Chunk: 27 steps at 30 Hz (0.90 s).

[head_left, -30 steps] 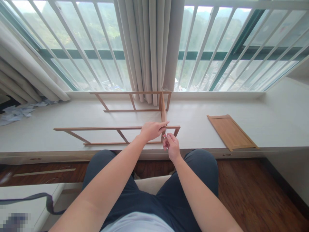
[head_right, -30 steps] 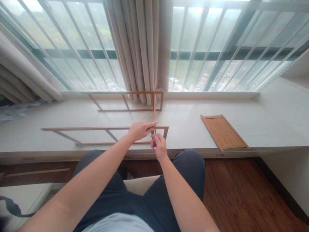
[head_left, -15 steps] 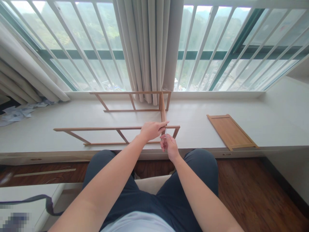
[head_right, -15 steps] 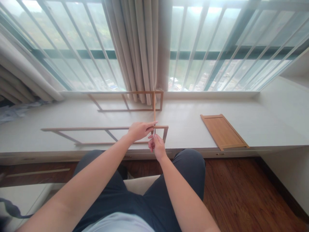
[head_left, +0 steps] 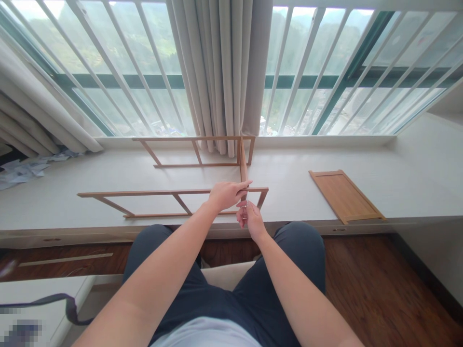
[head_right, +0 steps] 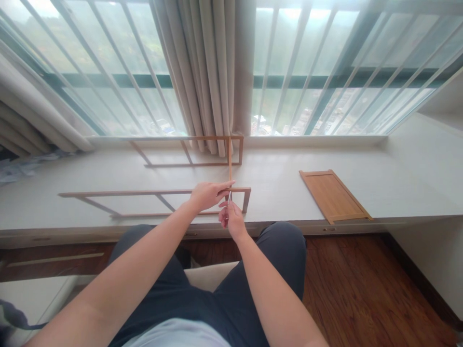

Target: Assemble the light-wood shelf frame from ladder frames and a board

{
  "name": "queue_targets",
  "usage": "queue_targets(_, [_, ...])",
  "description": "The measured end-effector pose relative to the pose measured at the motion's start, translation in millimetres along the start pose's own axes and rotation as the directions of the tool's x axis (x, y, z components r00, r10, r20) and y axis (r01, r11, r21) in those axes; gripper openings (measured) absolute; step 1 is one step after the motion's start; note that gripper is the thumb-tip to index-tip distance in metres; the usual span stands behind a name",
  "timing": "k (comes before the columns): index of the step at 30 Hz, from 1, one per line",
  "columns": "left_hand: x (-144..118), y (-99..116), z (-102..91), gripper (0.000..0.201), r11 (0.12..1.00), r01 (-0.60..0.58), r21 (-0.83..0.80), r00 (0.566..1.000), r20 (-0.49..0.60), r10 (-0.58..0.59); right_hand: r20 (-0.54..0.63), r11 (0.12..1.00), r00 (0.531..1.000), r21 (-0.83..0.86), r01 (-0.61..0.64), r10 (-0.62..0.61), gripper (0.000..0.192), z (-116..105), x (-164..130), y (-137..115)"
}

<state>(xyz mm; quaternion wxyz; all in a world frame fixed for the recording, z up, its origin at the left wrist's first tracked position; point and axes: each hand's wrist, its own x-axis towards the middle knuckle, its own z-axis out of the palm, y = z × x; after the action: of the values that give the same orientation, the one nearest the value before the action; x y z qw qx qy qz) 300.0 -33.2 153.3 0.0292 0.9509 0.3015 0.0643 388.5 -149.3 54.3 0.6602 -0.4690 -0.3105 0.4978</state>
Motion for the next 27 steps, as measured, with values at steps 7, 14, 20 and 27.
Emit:
queue_targets(7, [1,0,0.3,0.047,1.0,0.005,0.022,1.0,0.006,-0.005,0.06,0.997,0.998,0.066,-0.028,0.024,0.046,1,4,7])
queue_targets(14, [2,1,0.3,0.047,1.0,0.015,0.008,1.0,0.015,-0.015,0.062,0.993,0.998,0.114,-0.016,0.009,0.044,4,7,9])
queue_targets(20, [2,0,0.4,0.047,1.0,0.008,-0.004,1.0,0.016,-0.008,0.042,0.993,0.999,0.111,-0.025,0.021,0.047,8,7,4])
queue_targets(27, [2,-1,2.0,0.048,1.0,0.006,0.003,1.0,0.009,-0.006,0.021,0.995,0.999,0.092,-0.041,0.039,0.049,13,8,1])
